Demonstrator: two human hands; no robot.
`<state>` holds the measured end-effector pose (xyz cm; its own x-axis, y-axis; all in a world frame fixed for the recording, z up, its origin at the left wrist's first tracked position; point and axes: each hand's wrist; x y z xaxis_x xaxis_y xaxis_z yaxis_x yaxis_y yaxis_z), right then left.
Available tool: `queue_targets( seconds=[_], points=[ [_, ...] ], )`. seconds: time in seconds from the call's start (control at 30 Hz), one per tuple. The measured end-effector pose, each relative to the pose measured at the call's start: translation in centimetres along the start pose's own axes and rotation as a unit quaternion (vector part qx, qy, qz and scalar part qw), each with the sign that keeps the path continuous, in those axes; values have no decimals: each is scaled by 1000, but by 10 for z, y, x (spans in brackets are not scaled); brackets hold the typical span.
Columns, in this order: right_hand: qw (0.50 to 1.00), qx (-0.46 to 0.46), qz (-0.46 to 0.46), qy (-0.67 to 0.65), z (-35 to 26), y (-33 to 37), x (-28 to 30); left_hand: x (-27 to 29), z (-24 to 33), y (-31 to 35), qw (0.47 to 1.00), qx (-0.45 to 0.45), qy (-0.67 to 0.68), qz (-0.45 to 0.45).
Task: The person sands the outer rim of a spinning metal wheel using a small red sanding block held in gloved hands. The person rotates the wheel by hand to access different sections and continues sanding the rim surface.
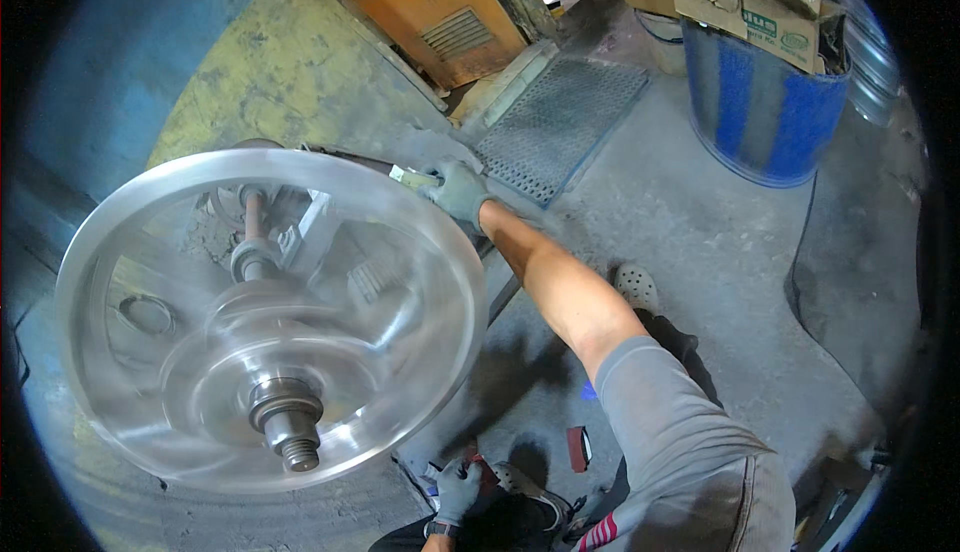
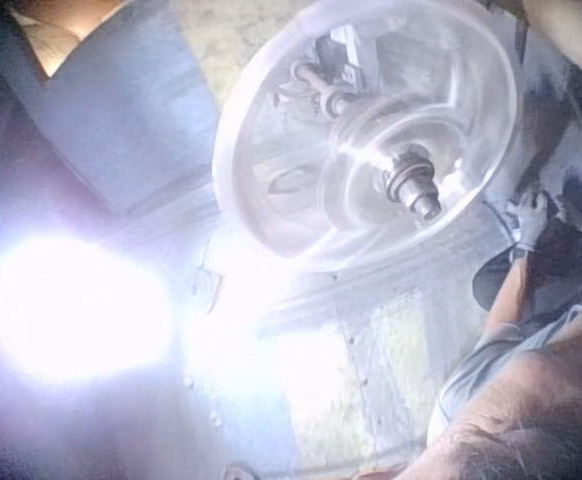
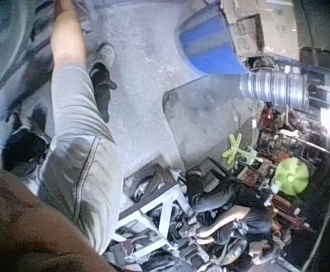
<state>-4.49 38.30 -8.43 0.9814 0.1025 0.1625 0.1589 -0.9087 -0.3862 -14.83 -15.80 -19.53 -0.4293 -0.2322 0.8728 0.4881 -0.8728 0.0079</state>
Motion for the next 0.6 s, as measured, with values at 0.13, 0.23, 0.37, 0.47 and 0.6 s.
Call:
queue_targets(
  seconds=[0.13, 0.23, 0.37, 0.47, 0.6],
  points=[
    [999, -5, 19, -42, 24, -4, 2, -12, 9, -6, 1000, 10, 2, 24],
    [975, -13, -61, -213, 40, -5, 31, -16, 9, -11, 997, -71, -8, 30],
    [978, -33, -197, -62, 7, 3, 91, -5, 17, -18, 999, -41, -18, 14],
    [925, -154, -182, -295, -44, 31, 124, -7, 25, -19, 997, -54, 53, 22],
    [893, -105, -191, -394, -114, 79, 174, 1, 69, -16, 991, -112, 70, -17]
  ],
)
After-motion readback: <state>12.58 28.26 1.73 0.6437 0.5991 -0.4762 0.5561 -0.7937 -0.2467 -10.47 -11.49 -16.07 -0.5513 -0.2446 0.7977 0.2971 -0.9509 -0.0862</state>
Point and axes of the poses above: each hand's wrist, its own y-axis away from the middle knuckle, its own x-axis out of the back of the hand, z = x × y, and after that the axes turned 8 degrees about z, right-handed
